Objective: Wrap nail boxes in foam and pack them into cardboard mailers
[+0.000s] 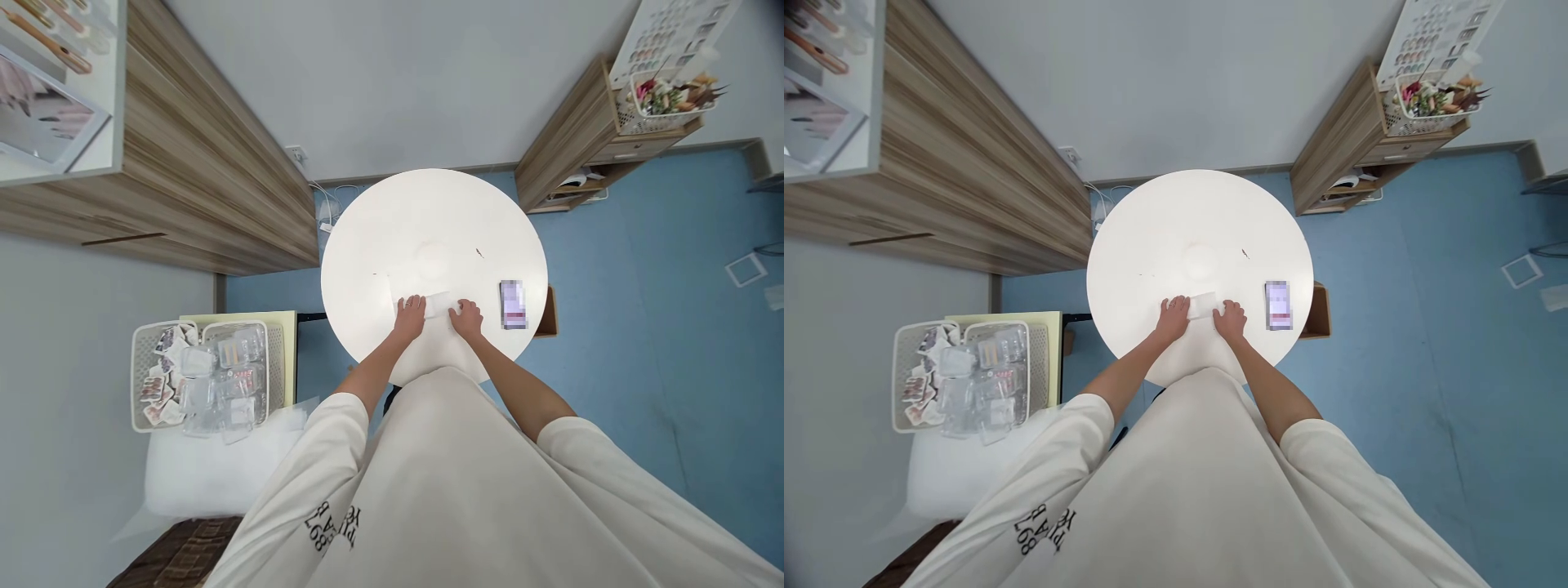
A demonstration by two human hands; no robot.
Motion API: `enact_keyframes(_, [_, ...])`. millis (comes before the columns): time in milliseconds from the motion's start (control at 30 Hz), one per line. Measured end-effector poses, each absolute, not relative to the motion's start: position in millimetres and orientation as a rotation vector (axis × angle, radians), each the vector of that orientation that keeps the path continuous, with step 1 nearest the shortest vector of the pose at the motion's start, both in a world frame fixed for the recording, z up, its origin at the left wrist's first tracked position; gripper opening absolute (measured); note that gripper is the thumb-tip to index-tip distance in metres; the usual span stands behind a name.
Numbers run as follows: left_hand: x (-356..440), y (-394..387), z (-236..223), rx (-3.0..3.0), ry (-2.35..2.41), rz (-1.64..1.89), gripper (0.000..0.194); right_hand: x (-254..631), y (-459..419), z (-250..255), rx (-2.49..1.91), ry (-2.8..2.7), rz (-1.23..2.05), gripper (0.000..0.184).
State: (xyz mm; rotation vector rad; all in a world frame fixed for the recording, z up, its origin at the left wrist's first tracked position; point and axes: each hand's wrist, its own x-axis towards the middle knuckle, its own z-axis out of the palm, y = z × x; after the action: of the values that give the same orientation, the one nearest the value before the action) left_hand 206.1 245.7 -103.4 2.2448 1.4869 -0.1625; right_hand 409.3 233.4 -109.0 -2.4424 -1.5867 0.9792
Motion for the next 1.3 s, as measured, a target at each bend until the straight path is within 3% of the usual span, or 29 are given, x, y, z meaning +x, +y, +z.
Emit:
enact_keyframes(367, [210.7,224.3,-92.1,2.313,1.47,-0.096,0.059,388.5,225.2,-114.6,-2.534,-1.556,0.916,0.035])
enact_keyframes(533, [218.6,228.5,-97.3,2.287,1.467,-0.157,0.064,381.3,226.5,-117.8,-2.566,-1.519,0.889,0.029])
enact_keyframes(800, [217.5,230.1,-100.0,2.275,1.47,-0.175,0.066,372.7,232.8,-117.2,-2.58,-1.358,1.035,0.007])
enact_keyframes(867, [213.7,229.8,-97.6,2.253,1.485,-0.137,0.065,374.8,234.9,-115.4,-2.54,-1.295,1.096,0.011])
enact_keyframes(1033, [203.2,231.3,-97.8,2.154,1.509,-0.025,0.071,377.8,235.7,-107.4,-2.345,-1.122,1.264,0.043])
enact_keyframes(1300, [196.9,231.8,-102.5,2.089,1.489,0.122,0.079,355.2,230.8,-93.2,-2.113,-1.529,1.354,0.033])
